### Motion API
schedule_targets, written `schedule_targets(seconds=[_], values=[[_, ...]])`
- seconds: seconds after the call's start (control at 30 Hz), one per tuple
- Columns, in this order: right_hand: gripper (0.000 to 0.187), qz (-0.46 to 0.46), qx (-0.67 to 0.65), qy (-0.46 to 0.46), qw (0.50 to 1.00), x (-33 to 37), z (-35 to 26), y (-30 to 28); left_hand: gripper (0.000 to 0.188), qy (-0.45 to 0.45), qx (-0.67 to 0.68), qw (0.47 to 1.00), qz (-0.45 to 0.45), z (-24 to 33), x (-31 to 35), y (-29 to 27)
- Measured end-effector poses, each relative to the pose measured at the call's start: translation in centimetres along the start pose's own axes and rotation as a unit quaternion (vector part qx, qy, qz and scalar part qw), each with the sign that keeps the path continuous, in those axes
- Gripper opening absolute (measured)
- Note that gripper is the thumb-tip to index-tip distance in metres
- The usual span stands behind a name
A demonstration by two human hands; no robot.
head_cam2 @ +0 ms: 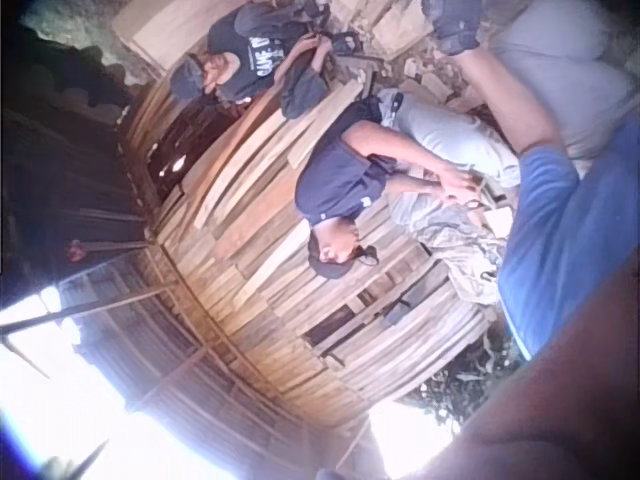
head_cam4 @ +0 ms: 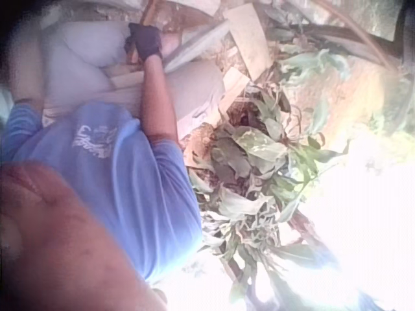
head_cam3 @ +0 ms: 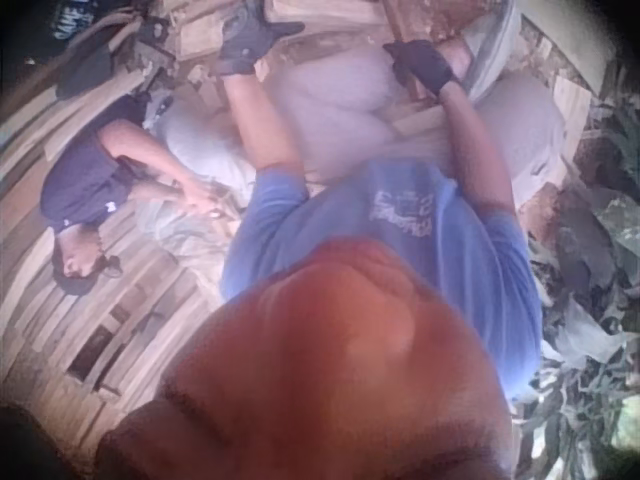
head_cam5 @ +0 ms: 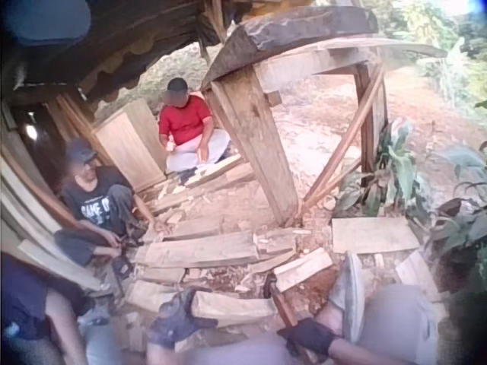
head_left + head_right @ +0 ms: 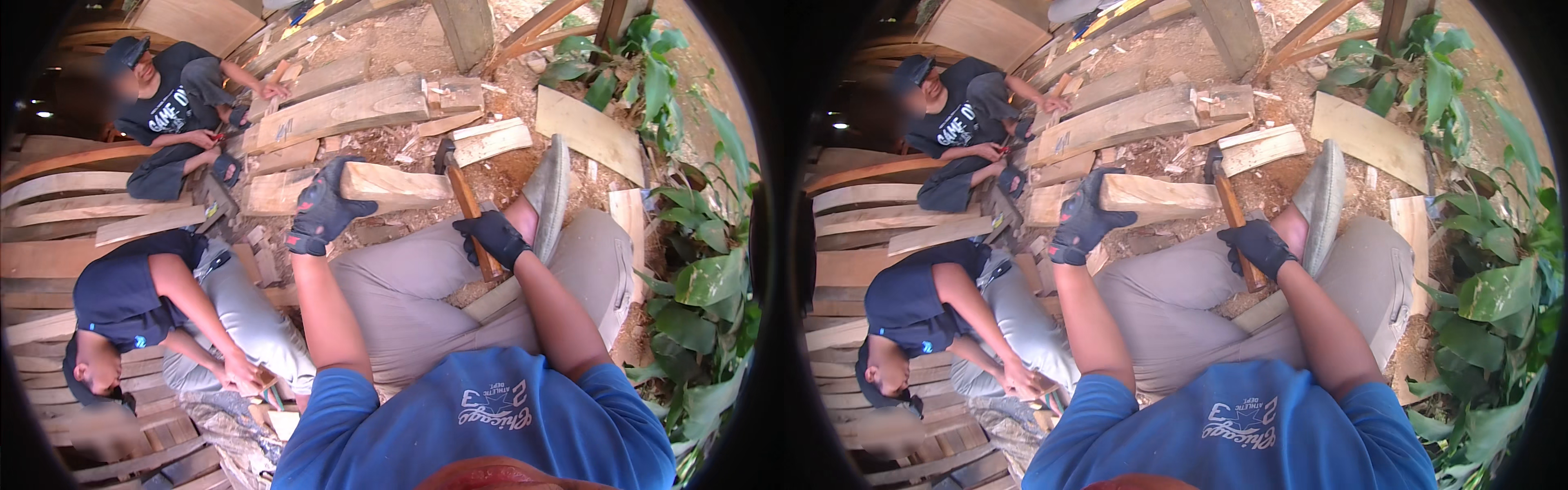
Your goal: The person uses a hatchet to shape and shave a wooden beam while sitting on the ground.
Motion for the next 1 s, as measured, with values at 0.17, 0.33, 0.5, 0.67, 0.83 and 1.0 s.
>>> schedule_targets(seconds=[0.17,0.33,0.5,0.67,0.83,1.0], values=[[0.036,-0.033,-0.022,-0.002,0.999,0.4,-0.1,0.1,0.080,0.134,-0.080,0.987,0.026,4.2,1.9,-0.5],[0.038,-0.036,-0.011,-0.019,0.999,0.5,-0.5,-0.1,0.080,0.082,-0.098,0.992,0.013,5.0,1.0,-0.1],[0.039,-0.016,-0.020,-0.006,1.000,0.8,-0.8,-0.3,0.051,0.030,-0.089,0.994,-0.050,4.3,-1.4,0.4],[0.043,-0.018,0.028,-0.009,0.999,1.0,-1.3,0.1,0.059,-0.128,-0.046,0.990,0.042,2.3,-3.7,1.4],[0.056,0.154,0.510,-0.155,0.832,3.4,-4.9,0.2,0.045,-0.134,0.007,0.985,0.107,0.7,-0.5,2.4],[0.056,0.201,0.477,-0.196,0.833,-0.7,-9.3,-0.5,0.033,-0.134,0.041,0.980,0.144,-1.6,0.5,3.1]])
Point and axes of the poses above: each hand's wrist, its own x-axis away from the middle knuckle, its own y-axis out of the palm, z = x × y, the point moved 8 cm from there along -x, towards the middle knuckle, and after that the axes turned 7 degrees about -x, right-handed, at the moved point
